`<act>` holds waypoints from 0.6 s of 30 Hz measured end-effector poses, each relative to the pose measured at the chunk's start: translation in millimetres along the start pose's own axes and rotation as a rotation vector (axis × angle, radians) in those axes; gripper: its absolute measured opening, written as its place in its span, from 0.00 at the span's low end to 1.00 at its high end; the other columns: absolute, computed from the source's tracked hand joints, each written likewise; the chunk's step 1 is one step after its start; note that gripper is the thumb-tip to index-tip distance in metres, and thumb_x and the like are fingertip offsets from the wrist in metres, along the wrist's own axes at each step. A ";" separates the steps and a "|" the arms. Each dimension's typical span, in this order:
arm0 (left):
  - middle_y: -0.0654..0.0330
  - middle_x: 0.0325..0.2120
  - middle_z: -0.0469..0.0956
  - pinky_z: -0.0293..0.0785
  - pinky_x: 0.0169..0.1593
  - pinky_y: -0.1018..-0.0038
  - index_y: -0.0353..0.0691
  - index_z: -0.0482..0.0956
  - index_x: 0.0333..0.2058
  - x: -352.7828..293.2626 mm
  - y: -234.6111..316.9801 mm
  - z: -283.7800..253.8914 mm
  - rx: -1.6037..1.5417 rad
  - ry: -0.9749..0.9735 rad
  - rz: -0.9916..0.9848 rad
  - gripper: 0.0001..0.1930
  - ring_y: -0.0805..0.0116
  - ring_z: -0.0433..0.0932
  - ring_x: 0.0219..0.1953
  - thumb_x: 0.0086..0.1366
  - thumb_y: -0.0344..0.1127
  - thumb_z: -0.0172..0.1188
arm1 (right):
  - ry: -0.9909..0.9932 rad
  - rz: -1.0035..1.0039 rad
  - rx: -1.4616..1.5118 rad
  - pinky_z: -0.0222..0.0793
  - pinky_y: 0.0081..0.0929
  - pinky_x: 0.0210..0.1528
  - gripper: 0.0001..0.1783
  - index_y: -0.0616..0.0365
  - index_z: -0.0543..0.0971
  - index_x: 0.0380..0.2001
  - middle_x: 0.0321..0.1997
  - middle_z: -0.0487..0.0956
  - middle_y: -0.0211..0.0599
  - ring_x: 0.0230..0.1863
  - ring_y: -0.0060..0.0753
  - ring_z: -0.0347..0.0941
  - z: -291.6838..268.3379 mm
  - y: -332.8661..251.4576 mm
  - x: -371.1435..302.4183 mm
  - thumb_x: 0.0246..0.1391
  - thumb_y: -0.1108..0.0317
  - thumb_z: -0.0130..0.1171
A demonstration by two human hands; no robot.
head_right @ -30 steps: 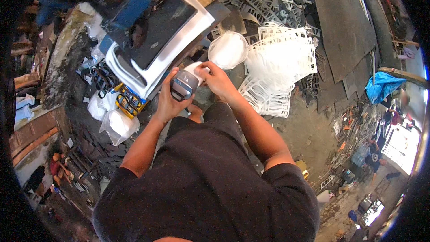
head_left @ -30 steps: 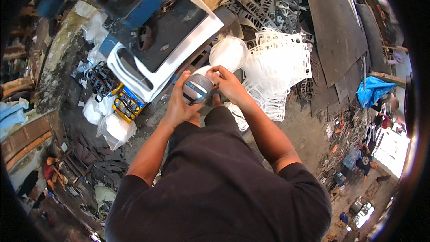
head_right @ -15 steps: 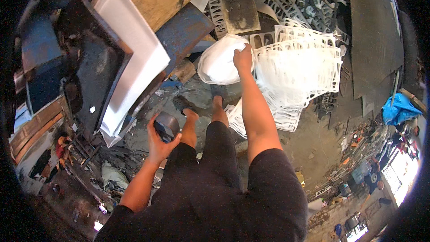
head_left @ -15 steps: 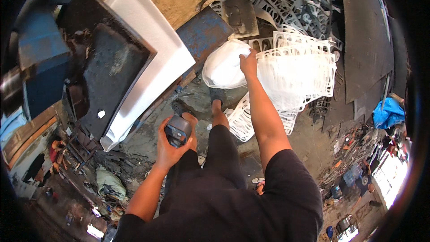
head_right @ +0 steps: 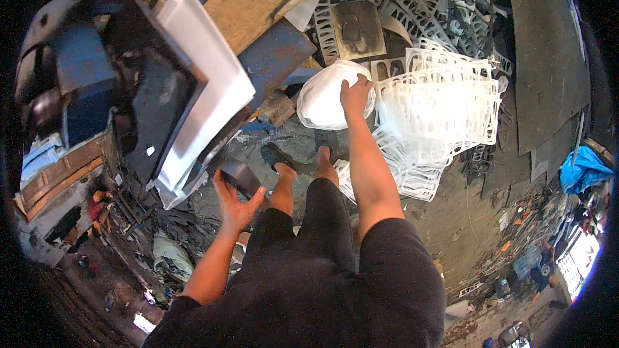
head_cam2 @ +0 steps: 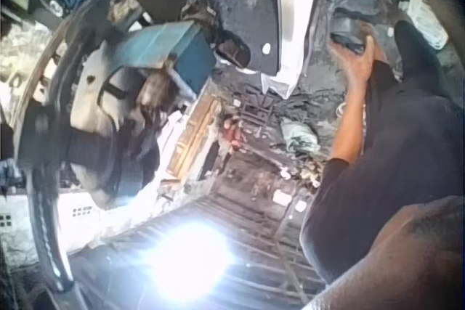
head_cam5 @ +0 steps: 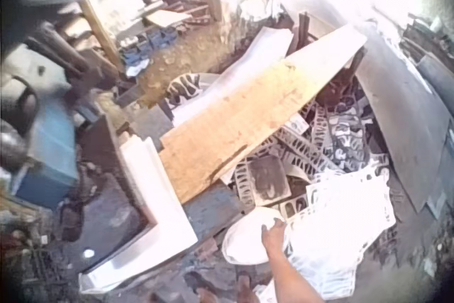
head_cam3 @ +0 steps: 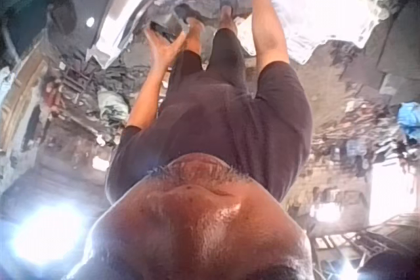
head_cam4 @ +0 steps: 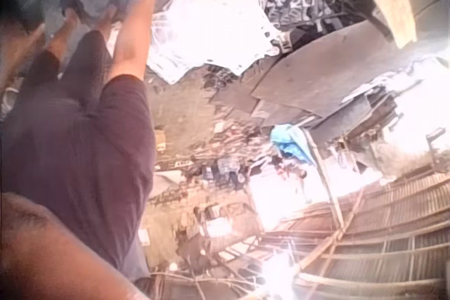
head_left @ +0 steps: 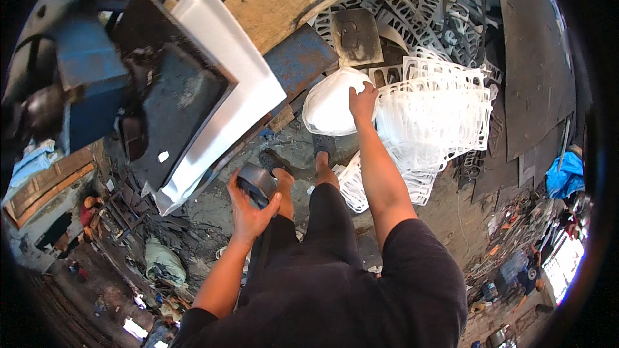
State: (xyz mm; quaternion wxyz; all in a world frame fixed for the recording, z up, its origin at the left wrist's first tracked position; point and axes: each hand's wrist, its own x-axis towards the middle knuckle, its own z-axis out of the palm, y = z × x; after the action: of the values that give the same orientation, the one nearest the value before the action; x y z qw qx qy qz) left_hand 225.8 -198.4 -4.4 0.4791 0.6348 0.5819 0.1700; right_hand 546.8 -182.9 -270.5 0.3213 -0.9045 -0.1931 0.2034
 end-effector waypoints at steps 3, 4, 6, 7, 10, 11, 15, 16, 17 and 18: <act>0.48 0.53 0.62 0.73 0.55 0.61 0.37 0.48 0.64 -4.6 25.3 -6.2 -0.102 0.082 0.120 0.50 0.59 0.69 0.55 0.50 0.30 0.75 | -0.450 0.051 0.106 0.73 0.42 0.44 0.20 0.66 0.79 0.39 0.37 0.81 0.49 0.40 0.54 0.79 -63.2 -31.6 -47.7 0.57 0.56 0.60; 0.49 0.54 0.62 0.75 0.54 0.61 0.39 0.49 0.64 -4.5 43.6 -8.2 -0.240 0.088 0.110 0.49 0.59 0.69 0.55 0.50 0.29 0.75 | -0.716 0.108 0.241 0.74 0.37 0.38 0.21 0.65 0.81 0.31 0.26 0.82 0.39 0.31 0.42 0.80 -89.8 -52.6 -78.2 0.60 0.54 0.56; 0.49 0.54 0.62 0.76 0.52 0.63 0.41 0.49 0.64 -4.3 64.3 -10.7 -0.341 0.180 0.248 0.50 0.59 0.70 0.55 0.49 0.29 0.75 | -1.286 0.250 0.368 0.75 0.31 0.36 0.28 0.63 0.80 0.33 0.31 0.82 0.37 0.30 0.32 0.79 -169.4 -132.6 -137.4 0.64 0.45 0.53; 0.50 0.55 0.62 0.75 0.53 0.64 0.41 0.49 0.64 -2.4 78.4 -14.8 -0.337 0.200 0.319 0.50 0.58 0.69 0.56 0.49 0.31 0.76 | -1.481 0.419 0.434 0.76 0.30 0.36 0.30 0.63 0.80 0.36 0.33 0.82 0.37 0.32 0.31 0.78 -196.1 -165.3 -164.6 0.64 0.42 0.51; 0.51 0.56 0.63 0.71 0.57 0.62 0.42 0.53 0.63 -12.7 114.4 -19.6 -0.378 0.211 0.521 0.46 0.60 0.67 0.58 0.51 0.34 0.75 | -1.221 0.449 0.953 0.77 0.27 0.38 0.33 0.63 0.74 0.48 0.41 0.80 0.41 0.39 0.32 0.78 -216.7 -208.5 -218.1 0.66 0.40 0.45; 0.51 0.57 0.63 0.69 0.59 0.62 0.42 0.54 0.62 -14.9 124.3 -23.9 -0.406 0.197 0.589 0.44 0.62 0.66 0.58 0.53 0.35 0.75 | -1.263 0.440 1.152 0.76 0.26 0.41 0.33 0.63 0.66 0.59 0.46 0.79 0.41 0.46 0.35 0.78 -216.7 -214.7 -216.3 0.68 0.43 0.43; 0.55 0.51 0.69 0.70 0.55 0.68 0.40 0.64 0.57 -33.2 138.6 -81.9 -0.166 0.152 0.661 0.30 0.65 0.70 0.54 0.62 0.42 0.68 | -1.050 0.493 1.313 0.75 0.45 0.52 0.32 0.45 0.63 0.63 0.53 0.75 0.46 0.47 0.43 0.77 -261.3 -298.3 -236.7 0.65 0.38 0.45; 0.56 0.49 0.71 0.69 0.54 0.69 0.39 0.66 0.56 -32.0 125.0 -88.7 -0.255 0.268 0.600 0.27 0.66 0.70 0.53 0.64 0.42 0.65 | -0.997 0.405 1.271 0.75 0.49 0.52 0.33 0.48 0.64 0.62 0.52 0.75 0.46 0.47 0.42 0.77 -263.5 -303.6 -241.2 0.65 0.38 0.46; 0.57 0.47 0.73 0.69 0.54 0.71 0.38 0.67 0.55 -24.7 111.1 -96.8 -0.345 0.373 0.542 0.24 0.67 0.71 0.52 0.67 0.43 0.63 | -0.935 0.314 1.235 0.75 0.53 0.53 0.33 0.51 0.64 0.61 0.52 0.75 0.45 0.48 0.41 0.77 -266.1 -309.7 -245.6 0.64 0.38 0.47; 0.58 0.45 0.75 0.69 0.54 0.71 0.36 0.69 0.55 -2.5 91.8 -114.7 -0.395 0.534 0.404 0.20 0.68 0.73 0.49 0.70 0.40 0.56 | -0.971 0.270 1.224 0.76 0.52 0.52 0.32 0.52 0.62 0.60 0.52 0.75 0.45 0.48 0.39 0.77 -271.3 -314.6 -248.4 0.65 0.41 0.48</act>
State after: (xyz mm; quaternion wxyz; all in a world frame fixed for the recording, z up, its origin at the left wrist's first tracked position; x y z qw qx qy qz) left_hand 189.3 -141.0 125.8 0.3808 0.5655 0.5054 0.5289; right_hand 402.2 -212.4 190.4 0.6139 -0.3929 -0.0543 0.6825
